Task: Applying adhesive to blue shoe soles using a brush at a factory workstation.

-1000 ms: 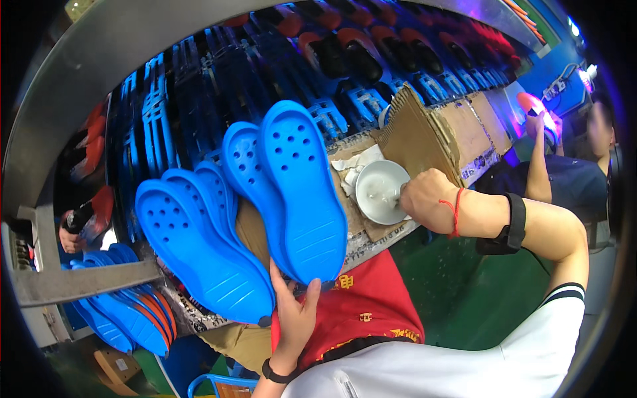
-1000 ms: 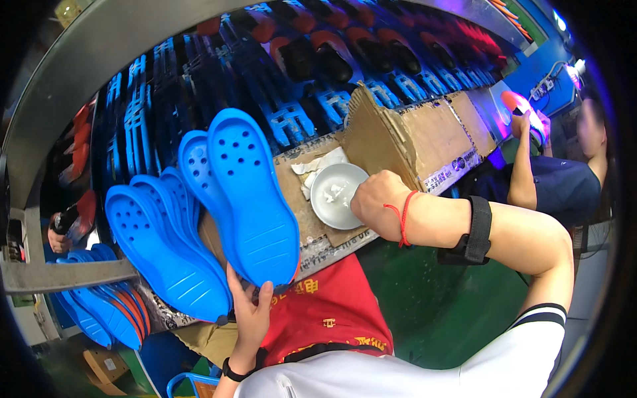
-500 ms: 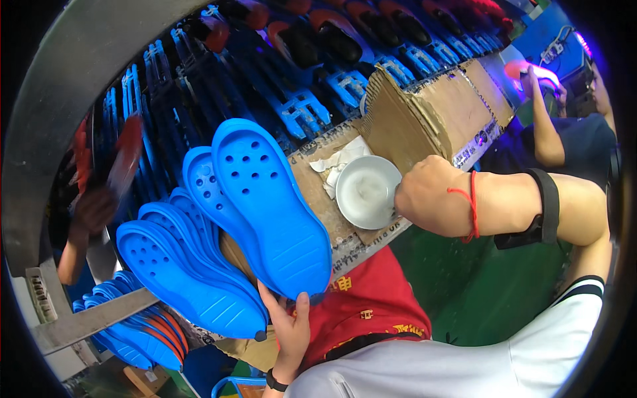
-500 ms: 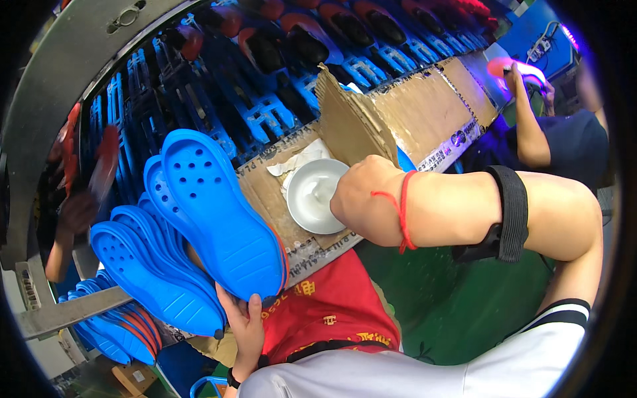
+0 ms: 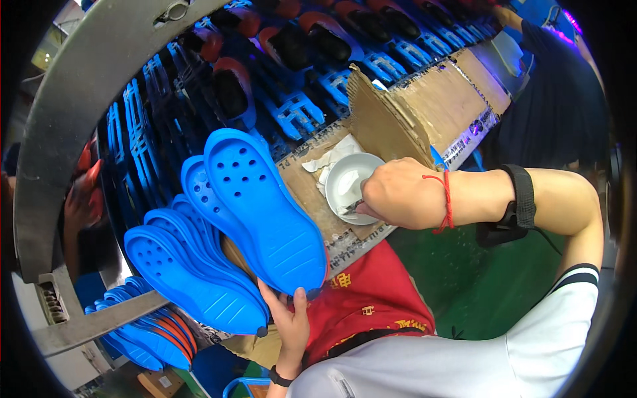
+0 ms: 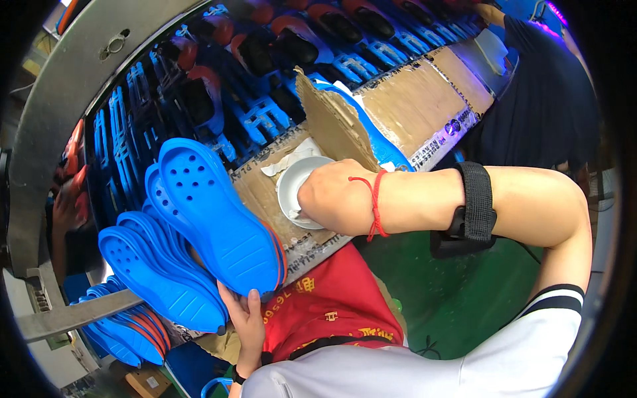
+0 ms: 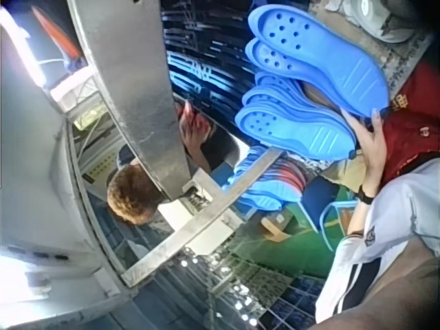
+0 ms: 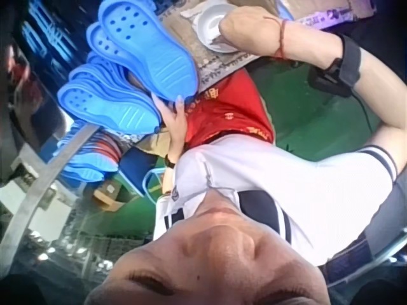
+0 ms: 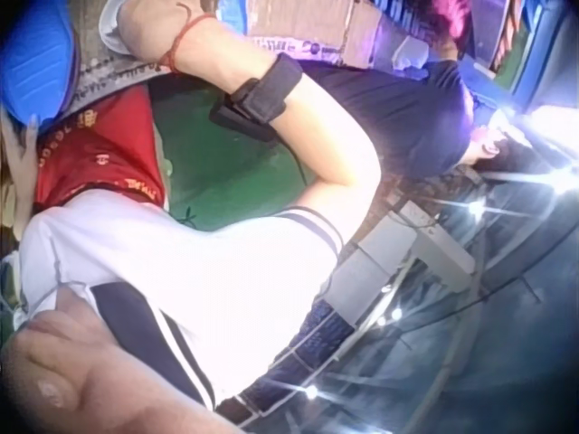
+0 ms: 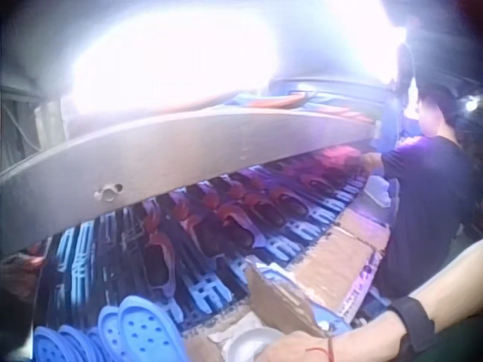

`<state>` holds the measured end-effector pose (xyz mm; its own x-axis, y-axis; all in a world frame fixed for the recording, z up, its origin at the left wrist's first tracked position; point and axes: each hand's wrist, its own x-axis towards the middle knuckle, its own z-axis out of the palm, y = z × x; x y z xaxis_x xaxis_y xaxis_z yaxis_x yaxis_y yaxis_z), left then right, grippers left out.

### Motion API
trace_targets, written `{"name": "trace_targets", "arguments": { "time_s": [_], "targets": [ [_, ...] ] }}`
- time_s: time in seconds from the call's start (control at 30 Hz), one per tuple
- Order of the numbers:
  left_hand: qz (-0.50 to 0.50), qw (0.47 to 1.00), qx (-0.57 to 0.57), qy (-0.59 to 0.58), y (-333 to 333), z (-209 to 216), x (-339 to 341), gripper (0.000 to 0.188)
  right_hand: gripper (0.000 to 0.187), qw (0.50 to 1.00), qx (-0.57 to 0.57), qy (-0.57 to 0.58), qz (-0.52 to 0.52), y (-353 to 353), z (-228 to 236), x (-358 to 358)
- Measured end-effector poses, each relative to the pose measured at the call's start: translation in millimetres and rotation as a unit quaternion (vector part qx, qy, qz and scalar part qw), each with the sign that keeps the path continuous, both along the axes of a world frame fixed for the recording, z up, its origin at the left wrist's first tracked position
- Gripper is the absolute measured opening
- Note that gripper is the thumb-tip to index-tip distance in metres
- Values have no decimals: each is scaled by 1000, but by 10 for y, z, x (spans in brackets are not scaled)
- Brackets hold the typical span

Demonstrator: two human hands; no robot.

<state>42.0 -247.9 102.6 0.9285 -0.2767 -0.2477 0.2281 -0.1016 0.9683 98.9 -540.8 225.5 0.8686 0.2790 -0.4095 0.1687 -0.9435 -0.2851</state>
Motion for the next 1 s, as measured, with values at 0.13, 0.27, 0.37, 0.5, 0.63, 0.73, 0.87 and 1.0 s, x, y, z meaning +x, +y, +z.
{"name": "trace_targets", "arguments": {
  "time_s": [0.13,0.27,0.37,0.5,0.63,0.73,0.87,1.0],
  "targets": [
    [-9,1000,5,-29,-28,34,-2,68,36,1000,8,-20,-2,-22,3,-52],
    [-8,999,6,-30,-27,16,-7,67,35,997,34,-64,13,-46,-39,-96],
    [-1,999,16,-37,-14,-7,-13,73,33,996,26,-69,45,-77,-40,-129],
    [0,999,24,-40,-17,-8,-14,72,26,989,-21,-77,127,-113,24,-175],
    [2,999,23,-41,-16,-17,-15,72,17,983,-44,-88,156,-129,114,-201],
    [2,999,22,-46,-17,-20,-11,72,14,978,-27,-125,165,-105,66,-191],
    [-1,999,14,-45,-29,-18,-13,71,14,974,-37,-154,160,-30,28,-124],
    [2,999,23,-44,-69,38,-22,65,13,975,-51,-163,144,3,4,-51]
  ]
}}
